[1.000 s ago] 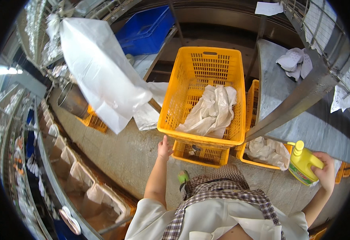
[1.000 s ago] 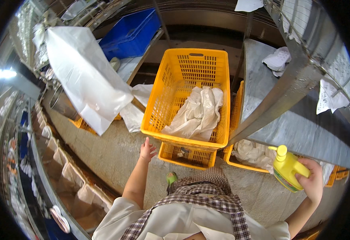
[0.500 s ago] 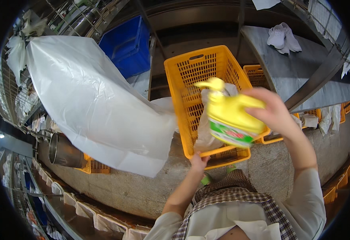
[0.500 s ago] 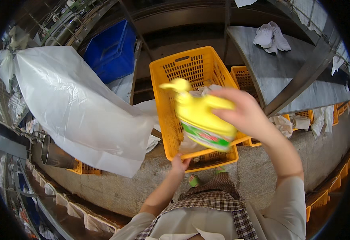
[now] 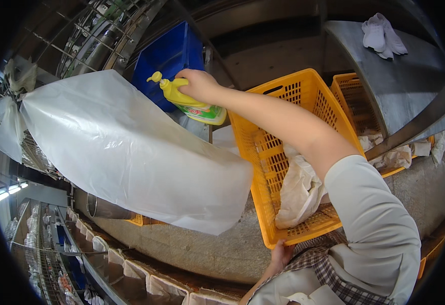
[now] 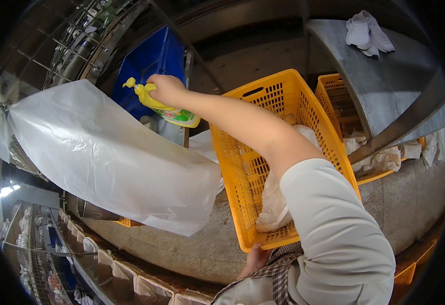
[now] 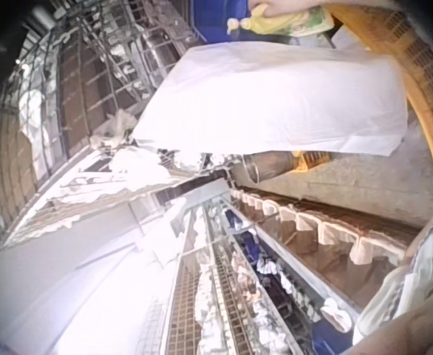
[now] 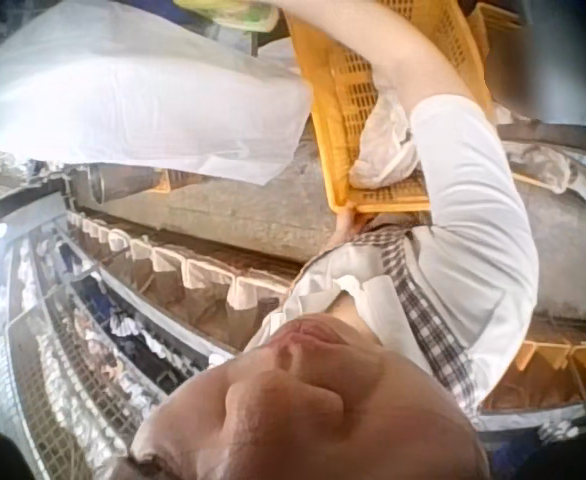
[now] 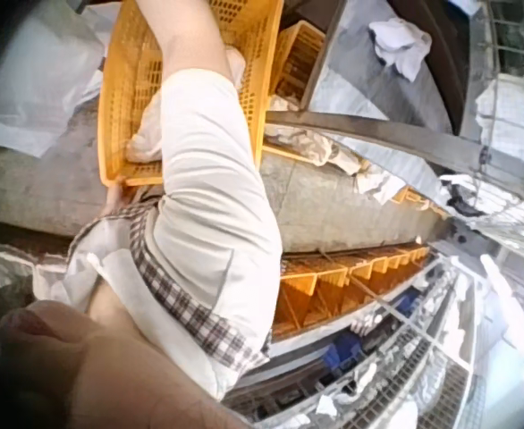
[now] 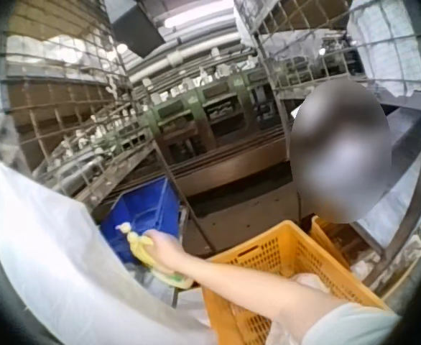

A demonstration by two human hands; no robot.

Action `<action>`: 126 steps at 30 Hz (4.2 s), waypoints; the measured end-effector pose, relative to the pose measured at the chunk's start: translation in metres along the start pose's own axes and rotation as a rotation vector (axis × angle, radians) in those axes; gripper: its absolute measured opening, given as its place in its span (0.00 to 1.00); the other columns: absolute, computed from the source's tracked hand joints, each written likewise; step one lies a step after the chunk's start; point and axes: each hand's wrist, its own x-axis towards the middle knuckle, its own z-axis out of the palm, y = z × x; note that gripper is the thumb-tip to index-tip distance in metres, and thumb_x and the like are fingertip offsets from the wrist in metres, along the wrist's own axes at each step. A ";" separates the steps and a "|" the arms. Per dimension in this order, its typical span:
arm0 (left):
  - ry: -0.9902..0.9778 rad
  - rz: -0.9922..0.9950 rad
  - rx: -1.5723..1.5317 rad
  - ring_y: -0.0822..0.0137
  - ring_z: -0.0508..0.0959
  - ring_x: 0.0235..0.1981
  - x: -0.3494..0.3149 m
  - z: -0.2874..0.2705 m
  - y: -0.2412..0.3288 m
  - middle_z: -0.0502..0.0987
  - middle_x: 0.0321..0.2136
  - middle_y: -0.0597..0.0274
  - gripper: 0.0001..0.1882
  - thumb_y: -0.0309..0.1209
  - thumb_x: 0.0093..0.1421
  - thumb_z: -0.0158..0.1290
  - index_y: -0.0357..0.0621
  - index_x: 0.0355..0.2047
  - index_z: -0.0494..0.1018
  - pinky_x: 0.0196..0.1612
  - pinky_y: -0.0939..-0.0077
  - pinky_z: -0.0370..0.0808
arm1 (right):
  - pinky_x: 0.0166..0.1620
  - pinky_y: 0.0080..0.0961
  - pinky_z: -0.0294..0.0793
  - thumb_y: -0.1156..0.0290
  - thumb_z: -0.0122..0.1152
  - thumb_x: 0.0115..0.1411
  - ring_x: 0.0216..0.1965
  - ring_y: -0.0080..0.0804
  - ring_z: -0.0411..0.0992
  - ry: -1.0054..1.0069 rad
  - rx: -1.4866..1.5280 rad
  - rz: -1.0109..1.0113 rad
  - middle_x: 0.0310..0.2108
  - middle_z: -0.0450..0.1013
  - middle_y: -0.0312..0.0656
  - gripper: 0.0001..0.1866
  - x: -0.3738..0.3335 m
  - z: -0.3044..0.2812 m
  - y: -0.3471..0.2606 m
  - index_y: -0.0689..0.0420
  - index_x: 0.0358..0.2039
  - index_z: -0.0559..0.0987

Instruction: The person repeatedly picks up white cloth items from yellow plastic baskets, unfolds them, and folds them by hand. The person then walks to a shelf, picks up a yellow detergent bottle, and places it on a metal table before returning to fold more cloth items.

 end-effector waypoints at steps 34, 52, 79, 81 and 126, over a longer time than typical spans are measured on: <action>0.191 0.543 1.307 0.66 0.75 0.42 -0.009 0.009 0.105 0.76 0.42 0.56 0.26 0.22 0.52 0.51 0.39 0.53 0.64 0.44 0.72 0.73 | 0.62 0.51 0.52 0.44 0.65 0.46 0.65 0.59 0.47 -0.442 -0.484 1.252 0.66 0.40 0.59 0.57 -0.473 -0.109 0.216 0.43 0.67 0.40; 0.035 0.500 1.447 0.49 0.73 0.48 0.006 -0.010 0.110 0.73 0.47 0.46 0.34 0.31 0.50 0.60 0.38 0.56 0.60 0.49 0.64 0.71 | 0.54 0.28 0.66 0.73 0.54 0.58 0.50 0.34 0.68 0.215 0.489 0.738 0.50 0.68 0.48 0.23 -0.417 -0.160 0.104 0.59 0.55 0.69; -0.914 0.579 1.447 0.73 0.75 0.37 -0.164 0.227 0.099 0.78 0.36 0.65 0.13 0.17 0.49 0.55 0.38 0.37 0.75 0.42 0.77 0.73 | 0.50 0.28 0.65 0.71 0.57 0.57 0.47 0.34 0.65 0.779 0.206 0.401 0.45 0.66 0.44 0.24 -0.421 -0.228 -0.006 0.60 0.53 0.64; -0.615 0.970 1.832 0.61 0.76 0.38 -0.140 0.237 0.127 0.76 0.38 0.58 0.20 0.20 0.46 0.57 0.40 0.43 0.72 0.42 0.69 0.74 | 0.43 0.23 0.68 0.75 0.55 0.57 0.39 0.27 0.69 0.901 0.551 0.509 0.37 0.70 0.39 0.18 -0.397 -0.256 -0.006 0.60 0.49 0.67; -0.144 0.191 0.825 0.56 0.67 0.56 0.331 0.296 0.306 0.63 0.58 0.54 0.37 0.50 0.62 0.45 0.45 0.65 0.47 0.56 0.65 0.66 | 0.62 0.30 0.53 0.40 0.43 0.61 0.63 0.37 0.55 0.161 0.236 1.155 0.64 0.54 0.45 0.40 -0.185 -0.333 0.467 0.56 0.64 0.57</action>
